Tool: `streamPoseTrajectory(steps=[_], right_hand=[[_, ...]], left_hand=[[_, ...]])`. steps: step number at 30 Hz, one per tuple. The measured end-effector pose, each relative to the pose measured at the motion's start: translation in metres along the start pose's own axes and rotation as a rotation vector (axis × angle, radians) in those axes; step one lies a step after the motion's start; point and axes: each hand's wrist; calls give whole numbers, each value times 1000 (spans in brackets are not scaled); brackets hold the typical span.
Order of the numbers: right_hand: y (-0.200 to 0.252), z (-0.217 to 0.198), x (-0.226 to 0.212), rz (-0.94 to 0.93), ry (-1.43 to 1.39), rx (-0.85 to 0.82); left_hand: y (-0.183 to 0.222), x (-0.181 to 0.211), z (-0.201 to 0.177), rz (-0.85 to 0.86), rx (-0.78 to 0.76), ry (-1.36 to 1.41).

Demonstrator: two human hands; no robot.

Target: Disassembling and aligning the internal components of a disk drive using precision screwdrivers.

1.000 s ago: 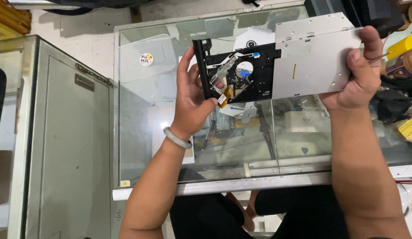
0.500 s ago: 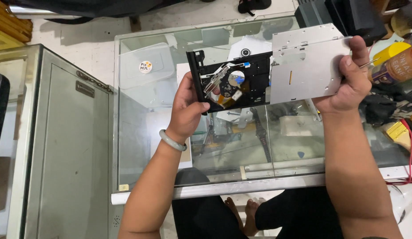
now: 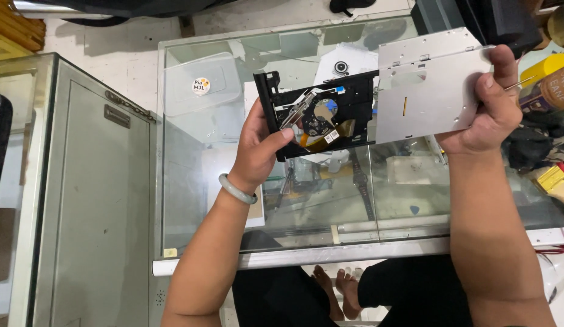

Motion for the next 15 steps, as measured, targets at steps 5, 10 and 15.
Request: streamPoseTrajectory(steps=[5, 10, 15], right_hand=[[2, 1, 2, 19, 1, 42], [3, -7, 3, -40, 30, 25], [2, -7, 6, -77, 77, 70]], left_hand=[[2, 6, 6, -56, 59, -143], [0, 14, 18, -104, 90, -267], [-5, 28, 37, -175, 274, -387]])
Point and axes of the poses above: each hand's wrist, its own y-axis away from the middle knuckle, its own z-axis out of the palm, x = y × z
